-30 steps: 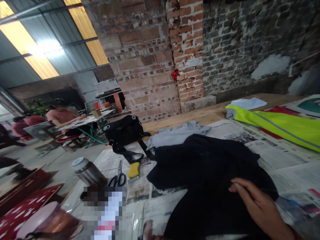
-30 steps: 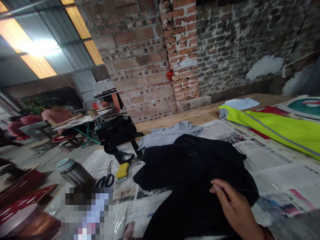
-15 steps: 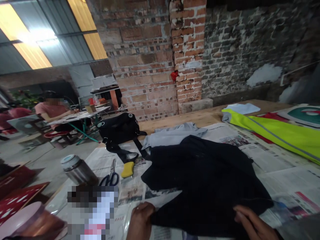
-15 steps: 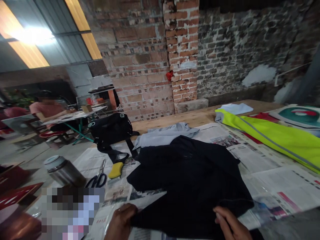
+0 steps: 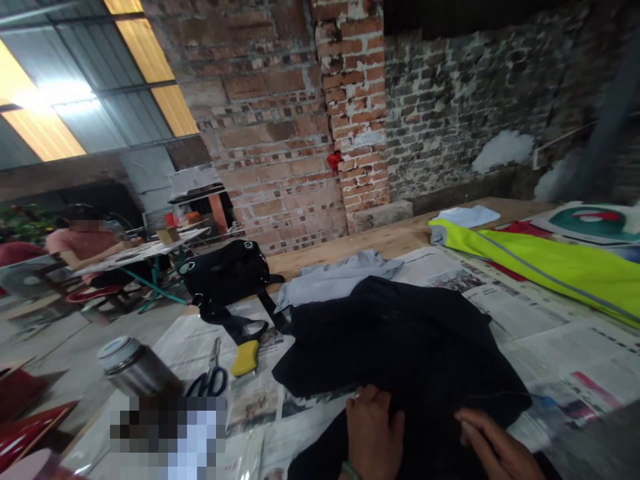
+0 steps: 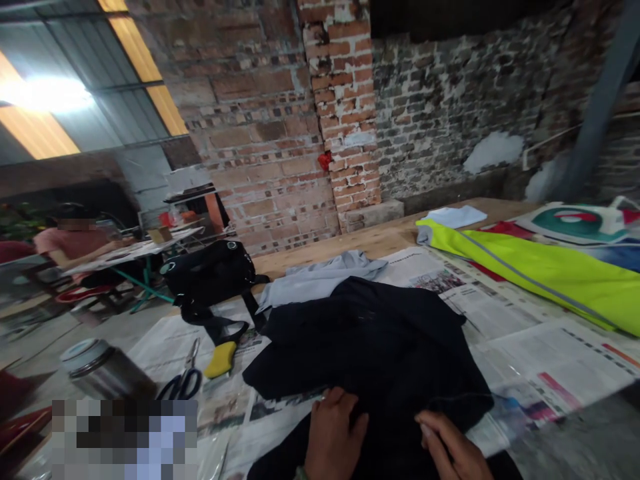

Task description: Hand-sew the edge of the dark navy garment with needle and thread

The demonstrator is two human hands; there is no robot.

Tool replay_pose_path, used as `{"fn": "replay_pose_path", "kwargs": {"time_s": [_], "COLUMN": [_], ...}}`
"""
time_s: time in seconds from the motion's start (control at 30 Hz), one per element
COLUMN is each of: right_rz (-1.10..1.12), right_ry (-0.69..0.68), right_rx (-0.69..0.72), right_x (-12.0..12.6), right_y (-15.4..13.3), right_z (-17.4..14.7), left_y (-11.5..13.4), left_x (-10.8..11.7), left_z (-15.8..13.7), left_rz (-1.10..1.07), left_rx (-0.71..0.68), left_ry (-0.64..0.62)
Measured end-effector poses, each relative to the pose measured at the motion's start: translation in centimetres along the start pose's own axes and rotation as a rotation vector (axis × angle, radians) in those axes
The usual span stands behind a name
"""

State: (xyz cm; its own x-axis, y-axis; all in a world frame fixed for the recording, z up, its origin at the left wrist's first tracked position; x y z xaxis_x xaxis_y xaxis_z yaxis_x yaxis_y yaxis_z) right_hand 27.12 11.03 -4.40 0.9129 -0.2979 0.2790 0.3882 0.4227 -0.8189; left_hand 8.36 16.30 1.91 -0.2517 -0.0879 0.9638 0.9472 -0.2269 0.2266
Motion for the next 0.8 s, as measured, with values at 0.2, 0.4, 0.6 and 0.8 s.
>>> {"fn": "replay_pose_path", "kwargs": {"time_s": [0.2, 0.4, 0.6, 0.8], "right_rz": [0.011, 0.074, 0.130, 0.073], "right_ry": [-0.016, -0.073, -0.192, -0.164], "right_rx": [-0.080, -0.133, -0.177, -0.077], "right_x": [-0.2, -0.5, -3.4, -3.4], "right_y": [-0.2, -3.0, -2.9, -3.7], "right_z": [0.5, 1.8, 2.3, 2.7], "left_y": [-0.5, -1.2, -1.1, -1.4], "left_x": [-1.5, -3.1, -3.9, -4.8], "left_z": [-0.1, -2.1, -2.2, -1.7], "left_rz": [-0.293, -0.503, -0.718, -0.741], "left_rx": [-0.035, 0.010, 0.060, 0.175], "left_ry": [0.018, 0.017, -0.040, -0.091]}}
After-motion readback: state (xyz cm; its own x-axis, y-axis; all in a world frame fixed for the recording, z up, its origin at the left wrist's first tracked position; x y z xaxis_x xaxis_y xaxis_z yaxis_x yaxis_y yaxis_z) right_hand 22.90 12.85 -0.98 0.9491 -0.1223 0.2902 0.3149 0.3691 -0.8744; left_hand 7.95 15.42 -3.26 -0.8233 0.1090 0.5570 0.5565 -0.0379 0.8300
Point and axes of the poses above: each hand's wrist, its own z-axis towards the middle knuckle, its own x-axis out of the back of the hand, y = z × x, the point moved 8 cm from there along z, towards the middle knuckle, and after that the axes turned 9 degrees about z, right-handed, at the moved point
